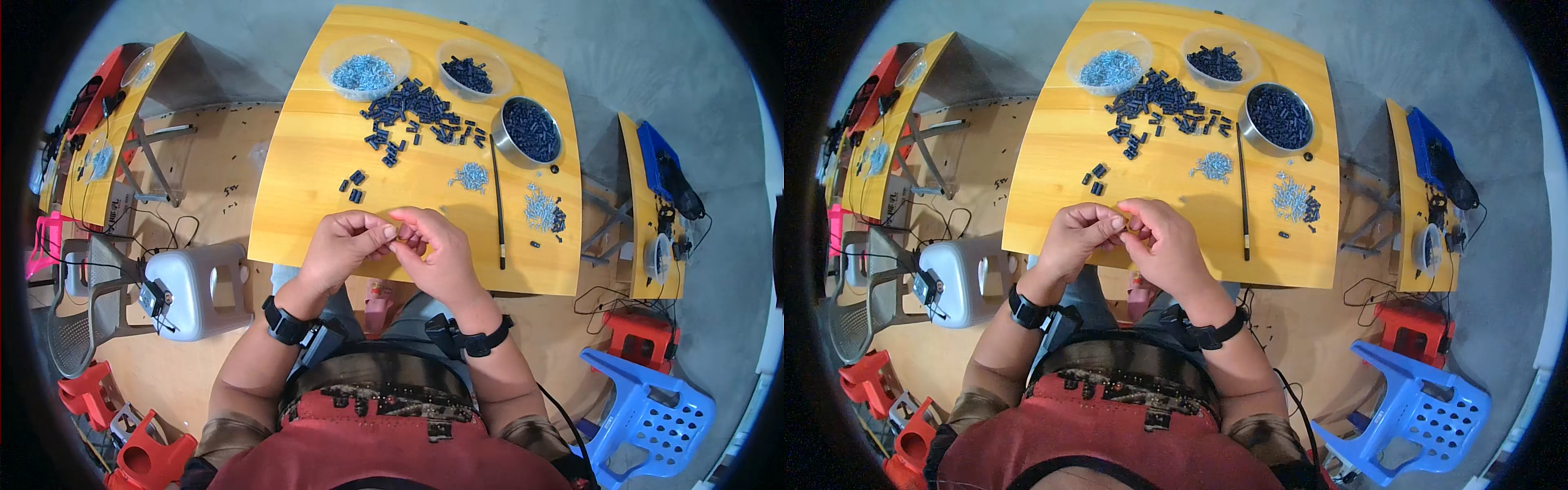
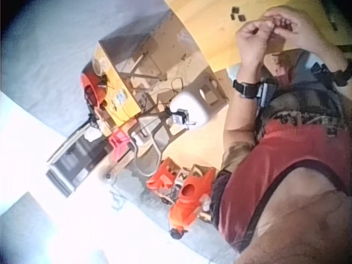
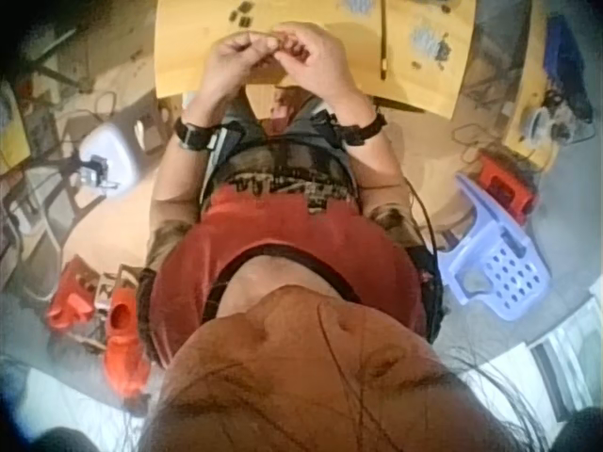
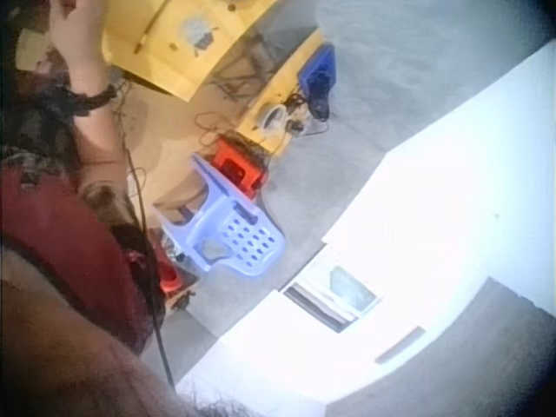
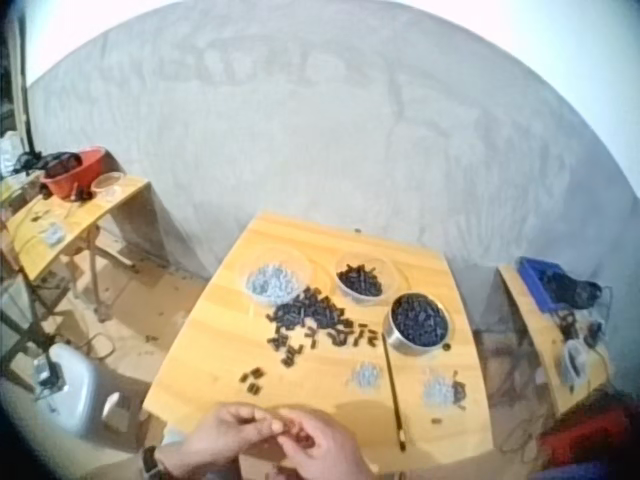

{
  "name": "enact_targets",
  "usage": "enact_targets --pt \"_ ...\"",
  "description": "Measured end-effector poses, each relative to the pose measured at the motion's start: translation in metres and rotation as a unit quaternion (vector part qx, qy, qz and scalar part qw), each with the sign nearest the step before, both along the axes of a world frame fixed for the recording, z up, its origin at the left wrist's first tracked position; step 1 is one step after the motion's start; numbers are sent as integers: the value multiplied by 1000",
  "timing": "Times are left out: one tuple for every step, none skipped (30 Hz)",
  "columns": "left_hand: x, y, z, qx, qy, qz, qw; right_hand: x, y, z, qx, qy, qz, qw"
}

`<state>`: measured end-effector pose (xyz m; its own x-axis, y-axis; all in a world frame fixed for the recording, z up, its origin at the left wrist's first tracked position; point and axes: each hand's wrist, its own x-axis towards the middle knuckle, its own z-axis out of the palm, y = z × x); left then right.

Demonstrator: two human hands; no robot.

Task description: Assembling small plastic and metal components at a workbench.

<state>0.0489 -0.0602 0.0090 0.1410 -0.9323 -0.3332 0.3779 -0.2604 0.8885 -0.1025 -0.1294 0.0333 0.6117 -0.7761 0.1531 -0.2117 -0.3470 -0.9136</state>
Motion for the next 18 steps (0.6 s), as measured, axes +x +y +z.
enact_targets --pt "0 0 2 -1 -6 -33 999 -3 -1 1 -8 -3 22 1000" --pt "0 0 2 2 -6 -37 999 -6 -2 2 -16 -7 43 999" --pt "0 -1 2 11 -6 -48 999 -10 -2 2 -12 -8 39 999" --pt "-1 0 3 19 -6 -60 998 -13 -3 2 -1 -11 44 999" --pt "-2 0 4 23 -6 -65 998 -15 -3 2 10 -15 49 999" --pt "-3 0 6 19 52 -58 997 -17 -4 3 14 -16 44 999" --pt "-4 1 6 16 110 -50 993 -19 -4 5 3 -19 38 999" --pt "-5 2 6 21 110 -54 992 -20 -3 7 -7 -22 31 999" --pt "-5 2 5 15 150 -47 987 -19 -2 9 -8 -26 26 999" --pt "-6 3 5 10 190 -39 981 -19 -2 12 -4 -27 24 999" --pt "-7 4 3 14 189 -40 981 -18 -1 14 -21 -11 19 1000" --pt "-8 5 1 6 186 -33 982 -18 -1 15 -38 7 15 999" --pt "-10 5 1 -2 183 -25 983 -17 -1 14 -35 7 13 999" --pt "-12 5 1 1 183 -25 983 -16 -2 13 -75 15 16 997" --pt "-15 4 1 -2 153 -17 988 -16 -2 12 -115 24 18 993" --pt "-16 4 1 -5 123 -9 992 -16 -2 11 -113 24 17 993" --pt "-16 4 0 -4 123 -9 992 -15 -2 10 -119 22 16 993" --pt "-16 4 -2 -12 125 -8 992 -14 -2 9 -125 18 16 992"
